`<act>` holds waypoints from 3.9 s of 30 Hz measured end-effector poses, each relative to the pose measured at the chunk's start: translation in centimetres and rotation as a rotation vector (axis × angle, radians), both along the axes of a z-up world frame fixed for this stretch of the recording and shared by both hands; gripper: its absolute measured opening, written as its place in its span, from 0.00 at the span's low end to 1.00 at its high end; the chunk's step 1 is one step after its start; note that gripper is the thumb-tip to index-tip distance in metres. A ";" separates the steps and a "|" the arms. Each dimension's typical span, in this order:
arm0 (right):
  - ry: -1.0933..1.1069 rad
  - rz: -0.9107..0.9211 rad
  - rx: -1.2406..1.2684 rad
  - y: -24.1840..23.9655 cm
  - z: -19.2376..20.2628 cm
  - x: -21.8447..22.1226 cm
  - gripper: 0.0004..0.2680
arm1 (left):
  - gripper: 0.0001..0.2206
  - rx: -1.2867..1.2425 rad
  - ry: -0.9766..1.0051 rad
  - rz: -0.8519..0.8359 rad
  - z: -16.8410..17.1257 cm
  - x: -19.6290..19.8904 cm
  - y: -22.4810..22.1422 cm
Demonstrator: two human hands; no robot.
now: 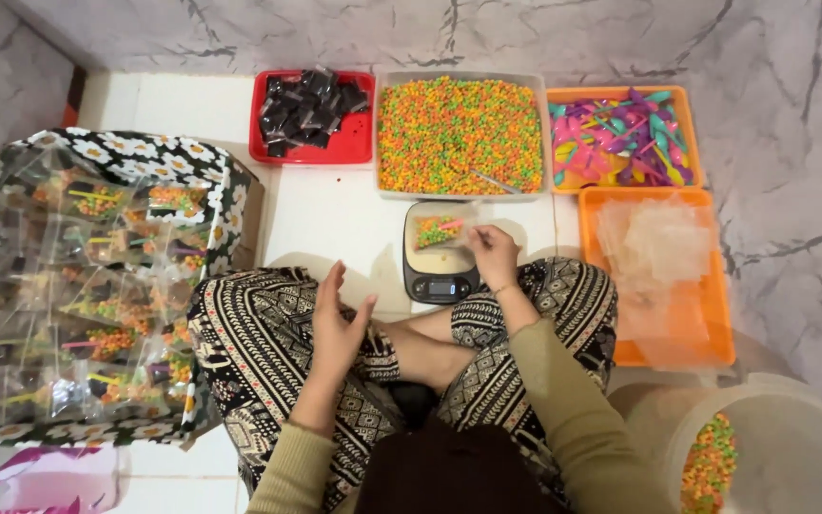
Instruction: Packaging small colorful rubber bands into plastic bags, weighing them on a digital scale, and organizing them into a larger container.
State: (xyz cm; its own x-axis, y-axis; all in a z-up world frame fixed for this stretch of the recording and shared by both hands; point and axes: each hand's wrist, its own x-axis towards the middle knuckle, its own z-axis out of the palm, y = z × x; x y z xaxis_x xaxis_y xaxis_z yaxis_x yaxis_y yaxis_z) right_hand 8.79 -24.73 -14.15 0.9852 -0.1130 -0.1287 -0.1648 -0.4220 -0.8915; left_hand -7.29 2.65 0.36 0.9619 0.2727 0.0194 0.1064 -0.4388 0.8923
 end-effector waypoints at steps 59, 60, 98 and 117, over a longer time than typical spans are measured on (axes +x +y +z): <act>-0.150 0.428 -0.048 9.7 20.5 -2.0 0.04 | 0.43 0.226 0.052 -0.478 0.7 12.3 -0.8; -0.137 0.475 -0.064 10.5 21.4 -1.2 0.05 | 0.39 0.185 0.042 -0.492 -0.4 13.2 -0.1; -0.244 0.277 0.320 25.2 14.3 19.3 0.06 | 0.31 -0.099 -0.069 0.011 3.8 15.5 7.0; -0.800 0.515 -0.662 7.5 30.3 -10.4 0.04 | 0.35 0.225 -0.434 -0.145 9.2 3.2 -4.0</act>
State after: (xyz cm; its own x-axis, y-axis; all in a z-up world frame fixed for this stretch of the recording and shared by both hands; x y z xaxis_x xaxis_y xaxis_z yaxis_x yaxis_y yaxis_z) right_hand -1.65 -17.27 16.20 0.7073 0.5129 0.4864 0.6734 -0.6981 -0.2430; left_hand -4.06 -1.38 9.54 0.8797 0.0802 0.4688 -0.3296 -0.6078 0.7224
